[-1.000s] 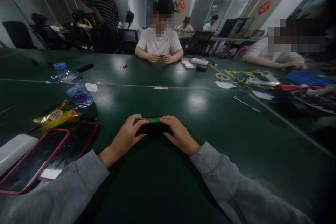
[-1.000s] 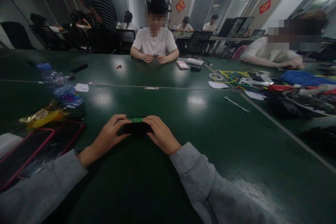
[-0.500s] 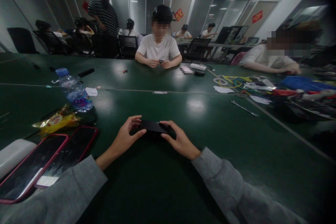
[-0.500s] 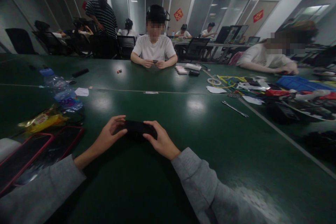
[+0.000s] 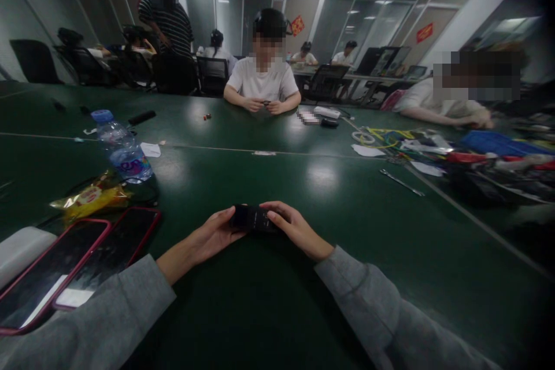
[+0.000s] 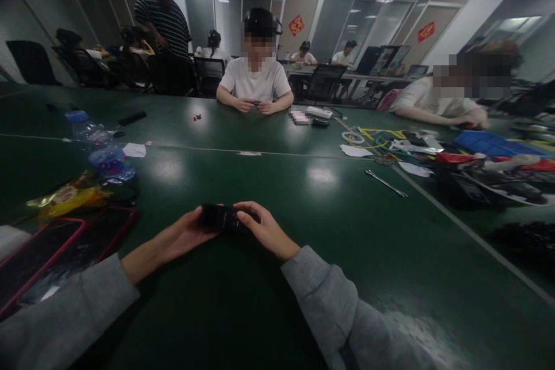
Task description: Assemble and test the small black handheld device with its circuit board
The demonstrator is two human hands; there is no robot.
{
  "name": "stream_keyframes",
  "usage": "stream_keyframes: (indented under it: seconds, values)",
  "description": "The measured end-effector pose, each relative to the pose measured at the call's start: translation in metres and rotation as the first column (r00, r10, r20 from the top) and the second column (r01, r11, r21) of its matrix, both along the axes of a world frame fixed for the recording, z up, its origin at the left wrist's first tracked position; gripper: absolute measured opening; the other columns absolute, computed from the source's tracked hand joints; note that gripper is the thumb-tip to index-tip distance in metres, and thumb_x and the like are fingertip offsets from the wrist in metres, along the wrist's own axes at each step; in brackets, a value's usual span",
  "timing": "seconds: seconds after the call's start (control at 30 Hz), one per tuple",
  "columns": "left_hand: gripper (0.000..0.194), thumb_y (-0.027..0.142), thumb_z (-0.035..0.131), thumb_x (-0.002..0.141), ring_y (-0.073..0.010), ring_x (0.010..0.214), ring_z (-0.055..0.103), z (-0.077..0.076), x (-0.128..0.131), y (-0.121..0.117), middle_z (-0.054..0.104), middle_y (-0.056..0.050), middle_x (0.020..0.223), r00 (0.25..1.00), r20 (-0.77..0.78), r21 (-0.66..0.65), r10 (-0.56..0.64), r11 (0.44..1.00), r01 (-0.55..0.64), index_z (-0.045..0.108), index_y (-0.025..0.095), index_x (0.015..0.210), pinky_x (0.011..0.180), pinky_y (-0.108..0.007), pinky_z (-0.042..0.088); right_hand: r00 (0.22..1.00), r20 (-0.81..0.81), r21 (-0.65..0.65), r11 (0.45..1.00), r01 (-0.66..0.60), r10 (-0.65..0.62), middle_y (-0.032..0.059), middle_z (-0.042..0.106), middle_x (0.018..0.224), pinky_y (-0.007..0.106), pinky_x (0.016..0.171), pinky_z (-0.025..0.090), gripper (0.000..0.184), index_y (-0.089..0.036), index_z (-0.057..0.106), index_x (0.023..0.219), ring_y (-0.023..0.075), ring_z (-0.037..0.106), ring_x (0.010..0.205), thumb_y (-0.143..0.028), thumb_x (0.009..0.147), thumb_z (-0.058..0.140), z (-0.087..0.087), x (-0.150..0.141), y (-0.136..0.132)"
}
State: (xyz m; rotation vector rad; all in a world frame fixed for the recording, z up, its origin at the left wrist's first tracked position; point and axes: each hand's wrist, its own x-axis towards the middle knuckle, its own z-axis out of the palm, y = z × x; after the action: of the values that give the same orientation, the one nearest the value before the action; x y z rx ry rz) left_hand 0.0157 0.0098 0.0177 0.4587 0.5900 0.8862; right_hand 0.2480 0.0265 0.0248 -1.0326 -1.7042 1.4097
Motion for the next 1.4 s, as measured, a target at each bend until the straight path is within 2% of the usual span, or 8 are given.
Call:
stream_keyframes:
  seconds: [0.13, 0.37, 0.53, 0.7, 0.83, 0.97, 1.3, 1.4]
  values:
    - [0.038, 0.016, 0.066, 0.082, -0.0263, 0.118, 0.056, 0.003, 0.002, 0.000, 0.060, -0.016, 0.124, 0.999, -0.045, 0.000, 0.001, 1.000, -0.001, 0.058, 0.010, 0.119, 0.110, -0.041, 0.034, 1.000, 0.024, 0.029, 0.999, 0.020, -0.020, 0.0056, 0.062, 0.115, 0.038, 0.095, 0.047, 0.034, -0.022, 0.060, 0.115, 0.0199, 0.058, 0.107, -0.044, 0.091, 0.051, -0.002, -0.002, 0.002]
    - [0.032, 0.022, 0.062, 0.086, -0.0277, 0.116, 0.058, 0.003, 0.005, 0.000, 0.062, -0.017, 0.121, 0.996, -0.071, -0.040, 0.054, 0.998, -0.057, 0.058, 0.008, 0.115, 0.107, -0.041, 0.040, 0.992, 0.092, 0.105, 0.991, 0.081, -0.091, 0.0047, 0.062, 0.110, 0.037, 0.093, 0.048, 0.034, -0.023, 0.059, 0.113, 0.0196, 0.058, 0.104, -0.047, 0.094, 0.045, -0.011, -0.007, 0.003]
    - [0.039, 0.027, 0.062, 0.087, -0.0273, 0.115, 0.059, 0.008, 0.010, 0.000, 0.061, -0.017, 0.123, 0.993, -0.091, -0.056, 0.075, 0.995, -0.080, 0.054, 0.009, 0.121, 0.106, -0.041, 0.040, 0.980, 0.090, 0.285, 0.948, 0.146, -0.177, 0.0068, 0.057, 0.119, 0.040, 0.097, 0.046, 0.033, -0.024, 0.054, 0.120, 0.0205, 0.055, 0.112, -0.043, 0.094, 0.046, -0.011, -0.009, 0.000]
    - [0.045, 0.031, 0.055, 0.091, -0.0251, 0.109, 0.062, 0.016, 0.013, 0.001, 0.060, -0.019, 0.123, 0.987, -0.119, -0.113, 0.110, 0.986, -0.124, 0.048, 0.007, 0.128, 0.104, -0.038, 0.041, 0.971, 0.203, 0.507, 0.862, 0.006, -0.126, 0.0082, 0.050, 0.130, 0.046, 0.104, 0.041, 0.064, -0.028, 0.041, 0.136, 0.0246, 0.048, 0.121, -0.038, 0.079, 0.070, -0.009, -0.010, -0.004]
    - [0.050, 0.039, 0.046, 0.095, -0.0240, 0.107, 0.063, 0.010, 0.010, 0.004, 0.061, -0.018, 0.122, 0.996, -0.046, -0.164, 0.075, 0.983, -0.082, 0.040, 0.009, 0.135, 0.104, -0.038, 0.040, 0.957, 0.256, 0.526, 0.850, -0.019, -0.136, 0.0081, 0.052, 0.123, 0.047, 0.099, 0.045, 0.057, -0.029, 0.040, 0.136, 0.0234, 0.052, 0.114, -0.028, 0.085, 0.064, -0.013, -0.012, -0.001]
    - [0.046, 0.036, 0.042, 0.097, -0.0240, 0.102, 0.065, 0.002, 0.006, 0.008, 0.063, -0.017, 0.119, 1.000, -0.004, -0.160, 0.023, 0.987, -0.024, 0.042, 0.009, 0.134, 0.105, -0.040, 0.037, 0.953, 0.266, 0.517, 0.856, -0.016, -0.142, 0.0083, 0.054, 0.119, 0.046, 0.097, 0.047, 0.054, -0.027, 0.042, 0.133, 0.0232, 0.054, 0.111, -0.023, 0.084, 0.064, -0.014, -0.013, 0.001]
    - [0.057, 0.045, 0.042, 0.095, -0.0313, 0.121, 0.052, 0.002, 0.003, 0.009, 0.050, -0.020, 0.135, 1.000, 0.028, -0.163, -0.001, 0.987, 0.005, 0.034, 0.010, 0.140, 0.107, -0.044, 0.034, 0.963, 0.219, 0.554, 0.833, 0.008, -0.155, 0.0097, 0.052, 0.121, 0.046, 0.099, 0.044, 0.049, -0.025, 0.041, 0.130, 0.0244, 0.052, 0.114, -0.022, 0.086, 0.061, -0.013, -0.012, -0.002]
    - [0.055, 0.041, 0.039, 0.096, -0.0306, 0.121, 0.053, 0.002, 0.001, 0.010, 0.049, -0.020, 0.136, 0.999, 0.046, -0.158, -0.017, 0.987, 0.024, 0.030, 0.010, 0.142, 0.108, -0.044, 0.032, 0.965, 0.192, 0.557, 0.829, 0.042, -0.178, 0.0097, 0.052, 0.122, 0.045, 0.101, 0.043, 0.047, -0.024, 0.041, 0.130, 0.0245, 0.051, 0.116, -0.023, 0.086, 0.060, -0.012, -0.012, -0.003]
